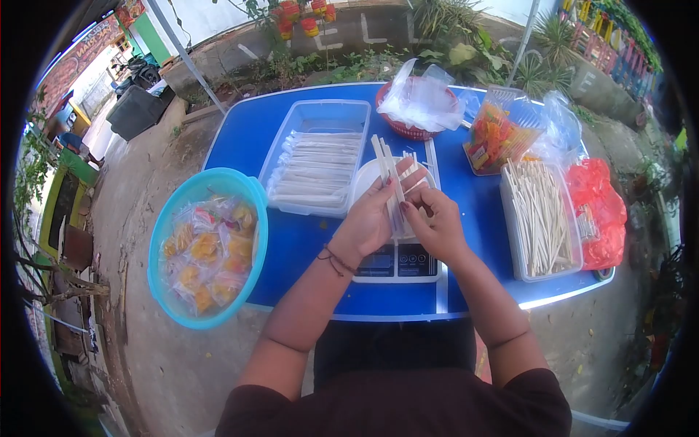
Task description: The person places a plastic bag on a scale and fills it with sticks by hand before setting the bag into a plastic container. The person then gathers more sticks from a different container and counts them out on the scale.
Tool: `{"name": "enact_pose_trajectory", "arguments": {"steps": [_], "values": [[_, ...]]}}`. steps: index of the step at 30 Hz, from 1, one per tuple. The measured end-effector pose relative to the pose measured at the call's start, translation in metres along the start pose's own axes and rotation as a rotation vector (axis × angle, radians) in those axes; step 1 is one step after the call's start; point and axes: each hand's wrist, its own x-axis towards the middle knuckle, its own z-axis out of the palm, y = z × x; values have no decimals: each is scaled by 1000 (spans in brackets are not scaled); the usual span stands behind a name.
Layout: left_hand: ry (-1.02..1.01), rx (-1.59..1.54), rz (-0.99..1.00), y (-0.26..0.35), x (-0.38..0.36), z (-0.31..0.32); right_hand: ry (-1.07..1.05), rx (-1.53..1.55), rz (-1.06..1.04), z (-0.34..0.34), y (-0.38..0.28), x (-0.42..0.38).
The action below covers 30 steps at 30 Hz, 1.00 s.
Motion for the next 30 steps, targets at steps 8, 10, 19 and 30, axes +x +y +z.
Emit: {"name": "enact_pose_trajectory", "arguments": {"steps": [8, 10, 19, 30], "values": [[142, 3, 94, 1, 1, -6, 140, -140, 32, -9, -6, 5], [214, -35, 167, -1, 3, -14, 160, -213, 42, -14, 1, 6], [187, -98, 142, -1, 4, -19, 119, -408, -89, -15, -4, 10], [-41, 1, -30, -1, -1, -2, -64, -21, 12, 0, -4, -1]]}}
